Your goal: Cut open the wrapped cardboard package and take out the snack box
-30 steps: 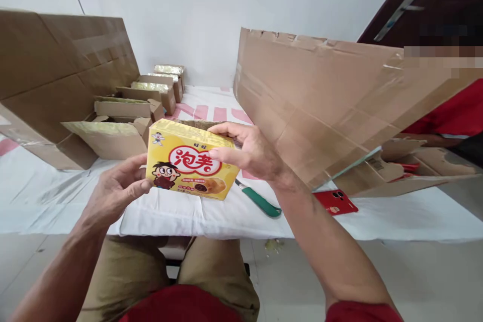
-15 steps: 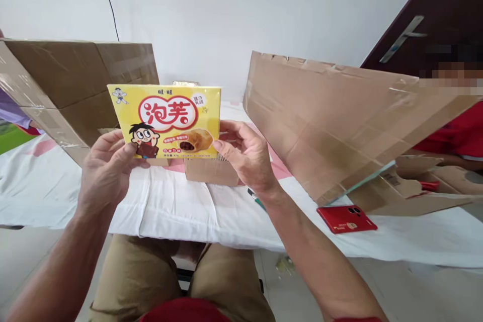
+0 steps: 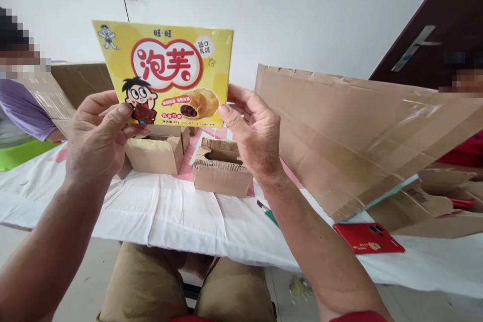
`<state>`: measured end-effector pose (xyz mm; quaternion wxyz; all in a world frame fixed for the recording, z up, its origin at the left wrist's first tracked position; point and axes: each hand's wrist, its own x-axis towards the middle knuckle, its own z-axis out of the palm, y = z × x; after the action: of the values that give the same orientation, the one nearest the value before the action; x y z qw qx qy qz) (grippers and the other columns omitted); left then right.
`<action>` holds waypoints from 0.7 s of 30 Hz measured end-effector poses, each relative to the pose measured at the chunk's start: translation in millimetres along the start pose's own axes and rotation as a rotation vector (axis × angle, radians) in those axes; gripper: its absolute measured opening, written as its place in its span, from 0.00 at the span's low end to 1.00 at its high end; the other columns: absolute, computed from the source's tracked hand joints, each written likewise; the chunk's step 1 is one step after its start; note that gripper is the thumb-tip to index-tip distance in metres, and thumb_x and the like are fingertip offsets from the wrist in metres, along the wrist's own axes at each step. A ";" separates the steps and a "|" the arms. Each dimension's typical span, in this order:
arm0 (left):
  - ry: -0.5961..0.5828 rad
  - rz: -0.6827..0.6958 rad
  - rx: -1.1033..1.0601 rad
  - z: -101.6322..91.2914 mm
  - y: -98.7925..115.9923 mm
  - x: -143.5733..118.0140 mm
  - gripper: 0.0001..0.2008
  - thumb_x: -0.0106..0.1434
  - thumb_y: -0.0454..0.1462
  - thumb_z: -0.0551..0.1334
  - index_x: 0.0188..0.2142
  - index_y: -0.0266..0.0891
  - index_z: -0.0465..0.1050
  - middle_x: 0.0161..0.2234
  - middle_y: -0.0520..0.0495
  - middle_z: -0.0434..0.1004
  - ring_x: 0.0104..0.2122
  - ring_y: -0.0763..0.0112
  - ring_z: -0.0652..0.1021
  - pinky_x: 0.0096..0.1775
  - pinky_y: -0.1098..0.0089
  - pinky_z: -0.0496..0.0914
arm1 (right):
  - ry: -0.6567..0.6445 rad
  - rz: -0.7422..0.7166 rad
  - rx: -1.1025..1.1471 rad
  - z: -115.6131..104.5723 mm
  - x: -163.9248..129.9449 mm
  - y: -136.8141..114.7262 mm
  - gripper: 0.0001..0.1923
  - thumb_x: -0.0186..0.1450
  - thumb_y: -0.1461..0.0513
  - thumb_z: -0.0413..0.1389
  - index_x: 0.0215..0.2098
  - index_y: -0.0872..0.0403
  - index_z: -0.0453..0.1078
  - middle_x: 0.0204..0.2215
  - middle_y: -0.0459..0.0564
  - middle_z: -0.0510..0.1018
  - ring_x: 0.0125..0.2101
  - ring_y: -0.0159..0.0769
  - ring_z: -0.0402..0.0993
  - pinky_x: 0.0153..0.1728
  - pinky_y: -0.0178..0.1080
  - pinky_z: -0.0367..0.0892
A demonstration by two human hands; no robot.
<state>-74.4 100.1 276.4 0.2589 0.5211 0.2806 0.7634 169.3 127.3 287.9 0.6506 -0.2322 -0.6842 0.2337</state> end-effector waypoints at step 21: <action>0.112 -0.653 0.892 -213.3 -190.9 -80.5 0.22 0.60 0.49 0.59 0.48 0.40 0.77 0.43 0.42 0.84 0.32 0.63 0.80 0.28 0.68 0.70 | -0.265 0.409 -0.211 186.4 -161.6 235.7 0.23 0.63 0.67 0.54 0.56 0.51 0.72 0.54 0.56 0.81 0.53 0.45 0.79 0.48 0.45 0.77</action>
<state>-229.4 146.2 26.9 0.2211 0.4247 0.7369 0.4771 -6.4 208.0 6.7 0.4667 -0.3996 -0.7230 0.3159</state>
